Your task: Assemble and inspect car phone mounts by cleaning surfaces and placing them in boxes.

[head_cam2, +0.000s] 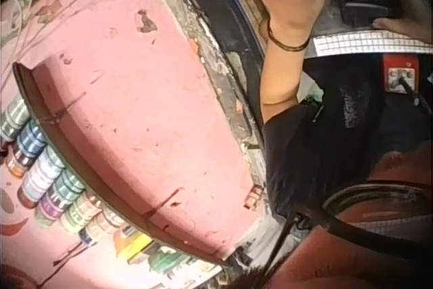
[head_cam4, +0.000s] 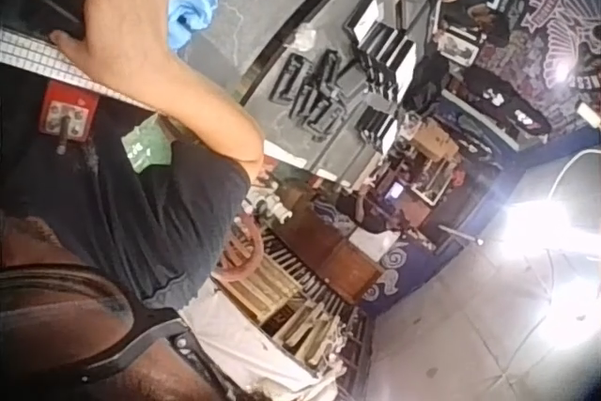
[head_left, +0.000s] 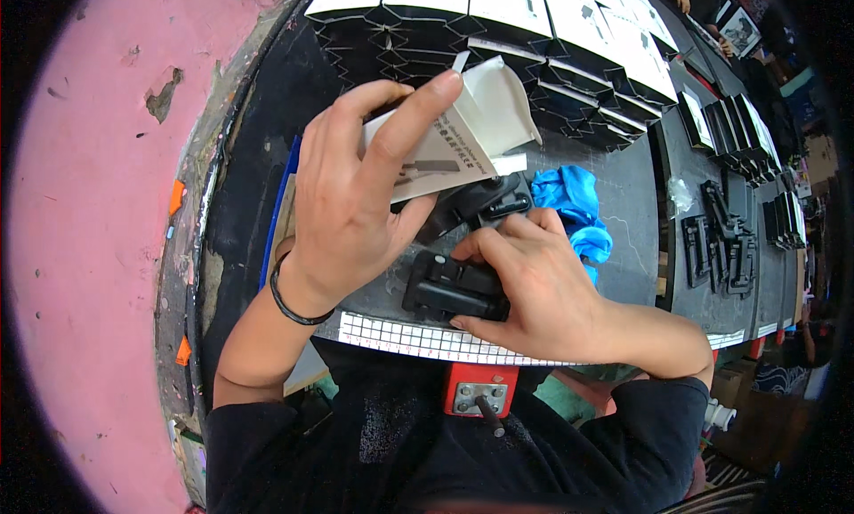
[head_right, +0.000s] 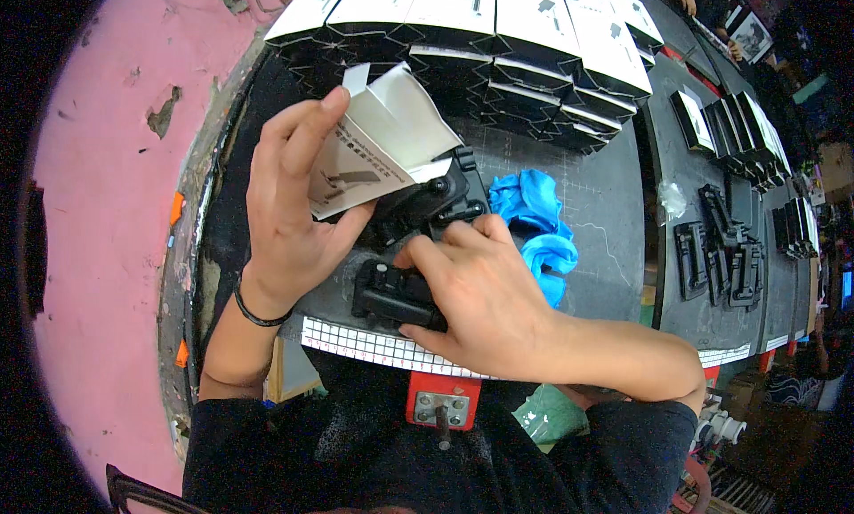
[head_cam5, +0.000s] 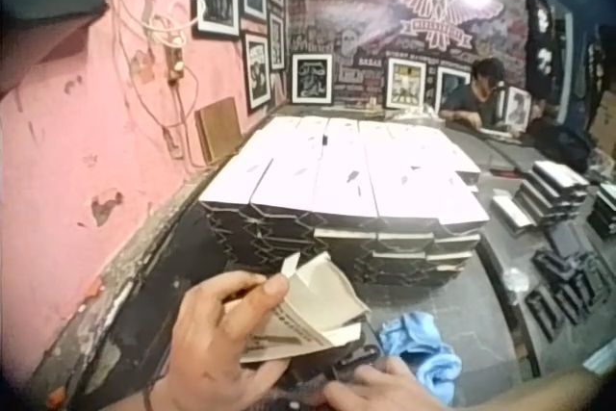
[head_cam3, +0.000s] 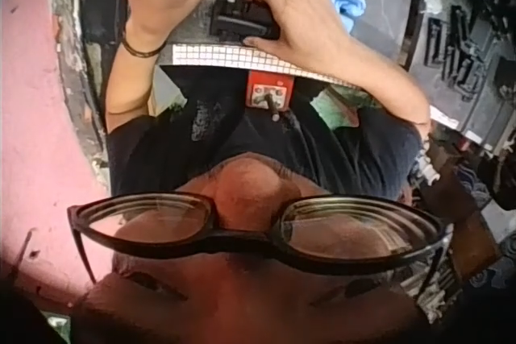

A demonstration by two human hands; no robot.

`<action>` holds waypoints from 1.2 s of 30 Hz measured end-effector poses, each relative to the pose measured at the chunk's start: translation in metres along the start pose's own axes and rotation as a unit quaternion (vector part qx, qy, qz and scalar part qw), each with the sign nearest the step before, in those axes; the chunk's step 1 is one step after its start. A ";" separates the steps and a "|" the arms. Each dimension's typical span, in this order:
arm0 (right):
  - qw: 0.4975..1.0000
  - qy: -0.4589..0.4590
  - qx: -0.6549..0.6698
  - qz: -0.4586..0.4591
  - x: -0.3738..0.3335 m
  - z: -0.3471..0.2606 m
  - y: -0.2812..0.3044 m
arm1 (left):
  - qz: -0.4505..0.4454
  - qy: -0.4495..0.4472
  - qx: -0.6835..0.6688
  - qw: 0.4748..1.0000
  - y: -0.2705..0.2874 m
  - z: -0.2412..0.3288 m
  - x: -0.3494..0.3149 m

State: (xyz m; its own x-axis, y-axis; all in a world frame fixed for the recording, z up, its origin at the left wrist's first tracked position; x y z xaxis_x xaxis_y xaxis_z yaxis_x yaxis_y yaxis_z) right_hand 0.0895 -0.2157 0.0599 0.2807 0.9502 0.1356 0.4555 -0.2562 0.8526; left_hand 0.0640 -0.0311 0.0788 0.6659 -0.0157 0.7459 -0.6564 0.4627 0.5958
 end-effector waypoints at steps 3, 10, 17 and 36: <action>0.998 0.027 0.039 0.027 -0.004 -0.003 0.002 | 0.002 -0.004 0.000 1.000 0.001 0.004 0.002; 0.856 -0.046 0.506 0.098 -0.022 0.004 0.049 | -0.010 -0.011 0.006 1.000 0.001 0.008 0.000; 0.772 -0.051 0.537 0.337 -0.033 0.027 0.071 | -0.027 -0.010 -0.055 0.998 -0.008 0.016 0.004; 0.712 -0.040 0.524 0.465 -0.020 0.049 0.039 | -0.037 -0.072 0.027 0.996 -0.008 0.030 -0.002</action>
State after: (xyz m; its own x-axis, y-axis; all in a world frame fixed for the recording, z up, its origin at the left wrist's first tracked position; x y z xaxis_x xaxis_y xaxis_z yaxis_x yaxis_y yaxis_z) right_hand 0.1430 -0.2537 0.0662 0.9009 0.2804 0.3315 0.4102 -0.7996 -0.4386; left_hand 0.0567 -0.0616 0.0815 0.6578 -0.1774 0.7320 -0.6278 0.4079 0.6630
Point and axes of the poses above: each hand's wrist, its own x-axis towards the middle knuckle, its own y-axis out of the back of the hand, z = x × y, the point moved 6 cm from there along x, towards the middle knuckle, and after that the axes turned 8 degrees about y, right-handed, at the moved point
